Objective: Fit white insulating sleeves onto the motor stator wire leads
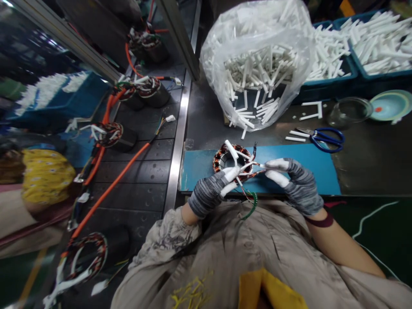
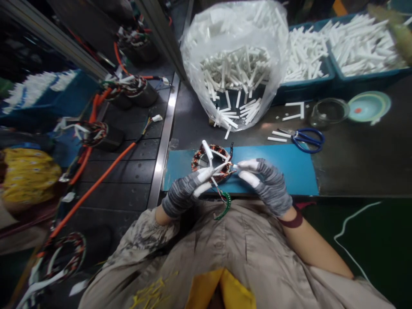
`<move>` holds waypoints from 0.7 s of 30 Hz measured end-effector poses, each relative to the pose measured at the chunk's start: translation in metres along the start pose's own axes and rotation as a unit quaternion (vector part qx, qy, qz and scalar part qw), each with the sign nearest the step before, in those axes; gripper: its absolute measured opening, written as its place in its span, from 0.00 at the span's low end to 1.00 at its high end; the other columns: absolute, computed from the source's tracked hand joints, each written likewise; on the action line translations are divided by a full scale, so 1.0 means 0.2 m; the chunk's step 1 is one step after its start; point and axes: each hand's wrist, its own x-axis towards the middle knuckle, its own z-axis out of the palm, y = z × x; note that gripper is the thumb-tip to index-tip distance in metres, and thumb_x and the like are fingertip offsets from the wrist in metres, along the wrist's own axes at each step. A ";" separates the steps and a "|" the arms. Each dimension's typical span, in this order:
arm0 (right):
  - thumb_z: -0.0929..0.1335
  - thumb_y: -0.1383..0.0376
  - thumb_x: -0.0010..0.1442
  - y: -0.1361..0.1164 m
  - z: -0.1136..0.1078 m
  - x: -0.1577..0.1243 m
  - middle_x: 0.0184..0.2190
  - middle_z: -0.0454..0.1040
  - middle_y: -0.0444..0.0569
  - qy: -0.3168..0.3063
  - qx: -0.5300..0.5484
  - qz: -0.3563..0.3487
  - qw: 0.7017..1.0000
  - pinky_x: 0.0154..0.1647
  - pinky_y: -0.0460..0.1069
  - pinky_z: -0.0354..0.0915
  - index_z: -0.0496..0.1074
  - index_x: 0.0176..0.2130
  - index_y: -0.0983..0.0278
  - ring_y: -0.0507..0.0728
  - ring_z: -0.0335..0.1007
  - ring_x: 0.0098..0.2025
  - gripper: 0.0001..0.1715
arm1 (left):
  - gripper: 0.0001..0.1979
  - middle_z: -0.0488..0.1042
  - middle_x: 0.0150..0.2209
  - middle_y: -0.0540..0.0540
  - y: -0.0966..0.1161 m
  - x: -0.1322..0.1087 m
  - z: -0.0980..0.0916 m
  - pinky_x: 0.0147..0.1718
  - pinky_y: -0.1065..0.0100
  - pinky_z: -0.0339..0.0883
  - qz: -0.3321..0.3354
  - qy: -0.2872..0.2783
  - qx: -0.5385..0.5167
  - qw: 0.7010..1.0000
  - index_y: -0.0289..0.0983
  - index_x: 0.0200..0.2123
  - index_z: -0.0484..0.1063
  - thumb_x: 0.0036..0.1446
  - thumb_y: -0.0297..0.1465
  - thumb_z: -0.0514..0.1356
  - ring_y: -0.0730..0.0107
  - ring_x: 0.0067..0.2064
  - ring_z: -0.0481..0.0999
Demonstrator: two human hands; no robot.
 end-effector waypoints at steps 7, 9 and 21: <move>0.67 0.55 0.73 0.02 0.05 0.22 0.37 0.82 0.54 -0.137 -0.298 -0.179 0.928 0.40 0.56 0.68 0.84 0.53 0.57 0.63 0.75 0.39 0.19 | 0.32 0.77 0.66 0.45 -0.07 0.04 -0.09 0.62 0.62 0.80 0.027 -0.078 -0.074 0.994 0.46 0.80 0.52 0.78 0.32 0.55 0.62 0.63 0.81; 0.66 0.55 0.73 0.01 0.03 0.29 0.35 0.81 0.55 -0.191 -0.304 -0.183 0.915 0.37 0.55 0.66 0.84 0.50 0.59 0.62 0.74 0.36 0.20 | 0.29 0.76 0.67 0.45 -0.08 0.07 -0.10 0.64 0.63 0.78 0.017 -0.121 -0.083 0.989 0.45 0.78 0.57 0.78 0.33 0.55 0.63 0.65 0.80; 0.74 0.46 0.65 0.05 -0.03 0.36 0.44 0.87 0.52 -0.272 0.028 0.009 0.962 0.46 0.58 0.79 0.86 0.50 0.52 0.66 0.84 0.43 0.20 | 0.20 0.83 0.58 0.48 -0.02 0.20 -0.07 0.56 0.70 0.79 -0.036 -0.202 0.012 0.979 0.43 0.68 0.74 0.76 0.35 0.58 0.68 0.55 0.85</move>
